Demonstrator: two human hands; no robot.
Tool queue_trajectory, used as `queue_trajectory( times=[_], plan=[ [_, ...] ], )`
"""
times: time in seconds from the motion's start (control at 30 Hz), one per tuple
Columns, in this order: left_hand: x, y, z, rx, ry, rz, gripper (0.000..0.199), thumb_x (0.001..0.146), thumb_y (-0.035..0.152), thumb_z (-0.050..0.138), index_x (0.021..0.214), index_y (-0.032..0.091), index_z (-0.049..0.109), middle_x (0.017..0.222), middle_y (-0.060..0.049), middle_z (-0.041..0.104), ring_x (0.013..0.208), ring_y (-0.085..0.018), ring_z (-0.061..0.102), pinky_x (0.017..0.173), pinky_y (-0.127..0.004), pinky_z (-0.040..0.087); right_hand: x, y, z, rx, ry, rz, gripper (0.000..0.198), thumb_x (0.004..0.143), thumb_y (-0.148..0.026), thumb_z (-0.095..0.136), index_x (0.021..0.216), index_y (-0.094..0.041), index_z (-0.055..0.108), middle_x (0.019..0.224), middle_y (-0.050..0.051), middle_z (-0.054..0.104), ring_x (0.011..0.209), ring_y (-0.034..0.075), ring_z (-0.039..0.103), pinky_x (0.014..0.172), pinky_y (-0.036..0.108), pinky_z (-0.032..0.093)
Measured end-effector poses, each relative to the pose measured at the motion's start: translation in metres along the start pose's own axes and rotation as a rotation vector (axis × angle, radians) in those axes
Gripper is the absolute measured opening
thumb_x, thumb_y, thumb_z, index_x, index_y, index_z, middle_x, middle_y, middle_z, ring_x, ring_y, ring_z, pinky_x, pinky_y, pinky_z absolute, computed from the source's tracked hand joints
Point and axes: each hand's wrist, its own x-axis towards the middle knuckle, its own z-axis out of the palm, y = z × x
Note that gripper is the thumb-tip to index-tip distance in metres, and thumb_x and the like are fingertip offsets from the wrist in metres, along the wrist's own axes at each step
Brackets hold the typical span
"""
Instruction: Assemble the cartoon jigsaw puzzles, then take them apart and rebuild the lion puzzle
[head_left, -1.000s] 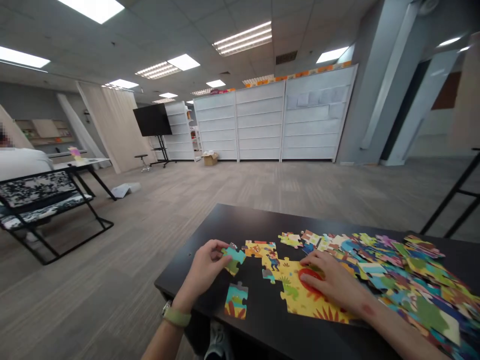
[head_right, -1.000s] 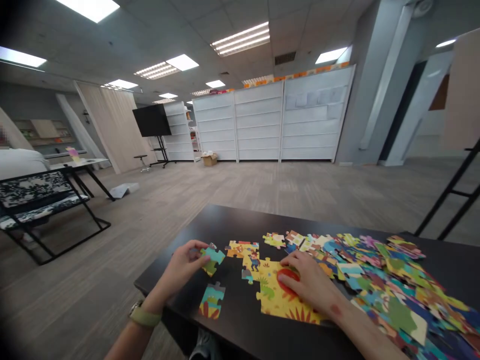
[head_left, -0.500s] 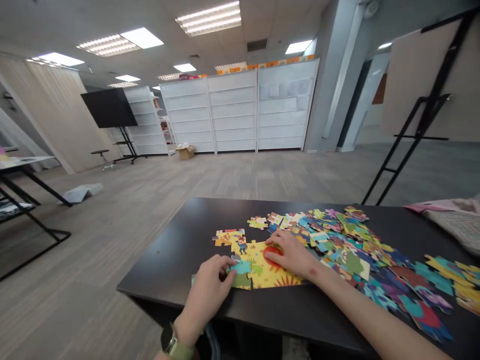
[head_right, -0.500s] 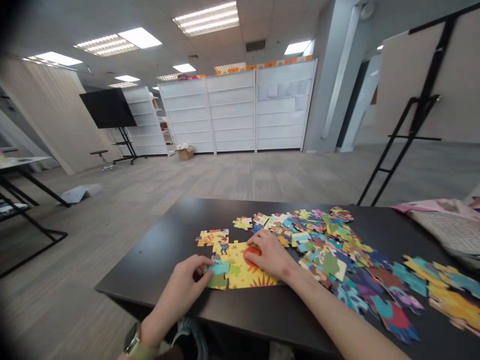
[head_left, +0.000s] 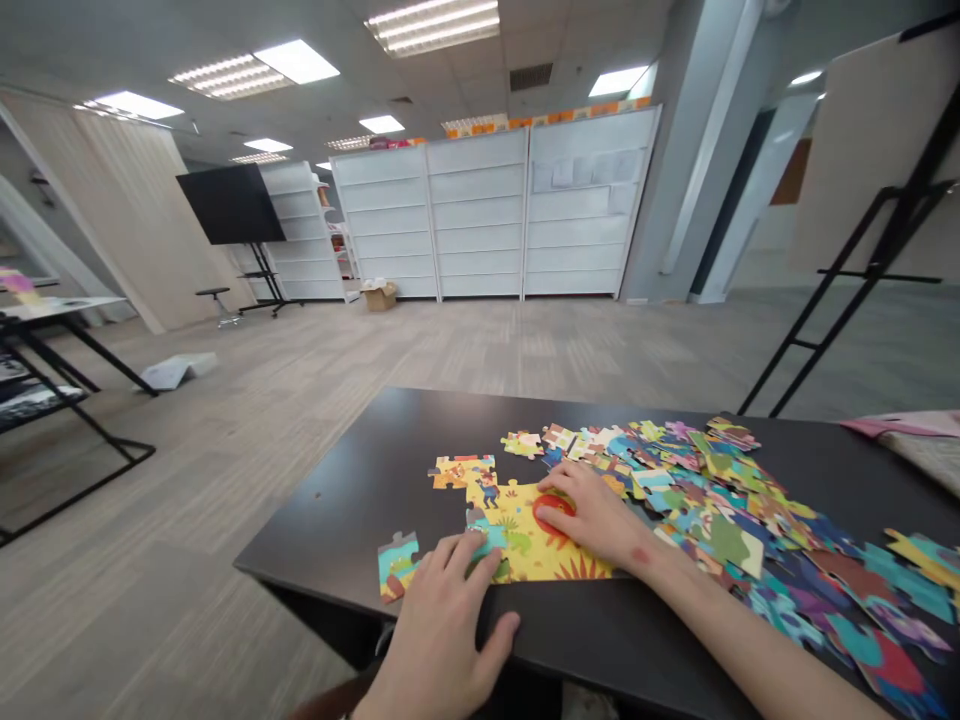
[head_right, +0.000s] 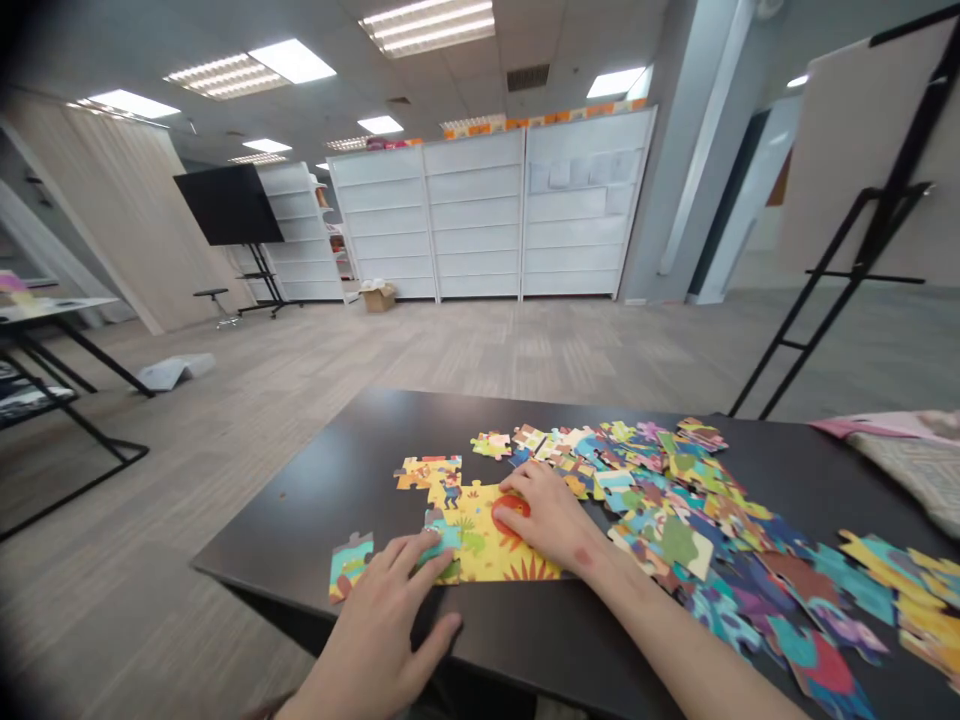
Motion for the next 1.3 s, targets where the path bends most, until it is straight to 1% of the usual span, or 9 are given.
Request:
queue_trajectory(
  times=[0.17, 0.3, 0.47, 0.57, 0.73, 0.97, 1.17, 1.23, 1.3],
  plan=[
    [-0.011, 0.001, 0.037, 0.059, 0.039, -0.022, 0.08, 0.077, 0.067, 0.065, 0.143, 0.024, 0.051, 0.14, -0.018, 0.055, 0.133, -0.048, 0.041, 0.109, -0.064, 0.031, -0.001, -0.002, 0.0, -0.005, -0.011, 0.012, 0.026, 0.09, -0.04, 0.061, 0.105, -0.02, 0.071, 0.111, 0.009, 0.065, 0.108, 0.025, 0.059, 0.099, 0.039, 0.045],
    [-0.014, -0.003, 0.049, 0.062, 0.037, -0.031, 0.086, 0.076, 0.071, 0.064, 0.146, 0.023, 0.048, 0.139, -0.019, 0.056, 0.134, -0.05, 0.039, 0.11, -0.066, 0.028, 0.0, -0.002, 0.0, -0.018, -0.022, 0.015, 0.028, 0.091, -0.041, 0.06, 0.107, -0.02, 0.07, 0.114, 0.009, 0.064, 0.11, 0.025, 0.058, 0.101, 0.04, 0.045],
    [-0.009, -0.011, 0.019, -0.009, 0.036, -0.073, 0.056, 0.082, 0.044, 0.068, 0.134, 0.029, 0.054, 0.143, -0.015, 0.051, 0.128, -0.042, 0.046, 0.1, -0.057, 0.042, 0.001, -0.002, -0.002, -0.025, -0.042, 0.021, 0.028, 0.091, -0.041, 0.059, 0.106, -0.021, 0.071, 0.113, 0.009, 0.065, 0.109, 0.025, 0.059, 0.1, 0.04, 0.046],
    [0.0, -0.013, -0.005, -0.061, 0.045, -0.171, 0.048, 0.083, 0.033, 0.067, 0.129, 0.028, 0.054, 0.142, -0.012, 0.05, 0.128, -0.036, 0.046, 0.101, -0.051, 0.043, 0.001, -0.003, -0.003, -0.022, -0.05, 0.013, 0.027, 0.091, -0.041, 0.059, 0.106, -0.021, 0.071, 0.113, 0.01, 0.065, 0.109, 0.026, 0.059, 0.1, 0.041, 0.046],
    [0.011, -0.013, -0.02, -0.139, -0.028, -0.204, 0.047, 0.081, 0.029, 0.074, 0.123, 0.026, 0.056, 0.12, -0.005, 0.062, 0.114, -0.028, 0.053, 0.096, -0.04, 0.044, 0.001, -0.002, -0.004, -0.007, -0.042, 0.001, 0.027, 0.091, -0.042, 0.059, 0.105, -0.021, 0.071, 0.112, 0.01, 0.066, 0.108, 0.027, 0.06, 0.099, 0.042, 0.046],
    [0.011, -0.026, -0.031, -0.087, -0.087, -0.117, 0.041, 0.08, 0.043, 0.079, 0.115, 0.029, 0.063, 0.115, -0.004, 0.061, 0.105, -0.028, 0.054, 0.091, -0.039, 0.041, 0.001, 0.003, -0.001, 0.003, -0.043, -0.012, 0.028, 0.091, -0.044, 0.058, 0.105, -0.023, 0.07, 0.113, 0.01, 0.066, 0.108, 0.027, 0.06, 0.098, 0.043, 0.047],
    [0.005, -0.054, -0.051, -0.079, -0.115, -0.12, 0.035, 0.081, 0.045, 0.077, 0.109, 0.028, 0.067, 0.114, -0.005, 0.061, 0.107, -0.028, 0.055, 0.092, -0.04, 0.041, 0.0, 0.005, -0.001, -0.013, -0.068, -0.006, 0.03, 0.092, -0.045, 0.057, 0.108, -0.022, 0.07, 0.116, 0.01, 0.064, 0.11, 0.027, 0.059, 0.1, 0.042, 0.045],
    [0.002, -0.068, -0.057, -0.107, -0.118, -0.127, 0.043, 0.077, 0.045, 0.081, 0.114, 0.029, 0.066, 0.123, -0.006, 0.059, 0.115, -0.029, 0.053, 0.098, -0.043, 0.04, 0.0, 0.004, -0.002, -0.016, -0.076, -0.001, 0.031, 0.092, -0.045, 0.057, 0.108, -0.022, 0.07, 0.116, 0.01, 0.064, 0.111, 0.027, 0.059, 0.1, 0.043, 0.045],
    [-0.001, -0.083, -0.063, -0.155, -0.123, -0.127, 0.068, 0.067, 0.046, 0.087, 0.127, 0.03, 0.06, 0.133, -0.008, 0.054, 0.123, -0.032, 0.049, 0.105, -0.045, 0.037, 0.001, 0.005, -0.002, -0.017, -0.08, -0.003, 0.031, 0.092, -0.046, 0.056, 0.108, -0.022, 0.07, 0.116, 0.01, 0.064, 0.111, 0.027, 0.059, 0.1, 0.043, 0.045]
  ],
)
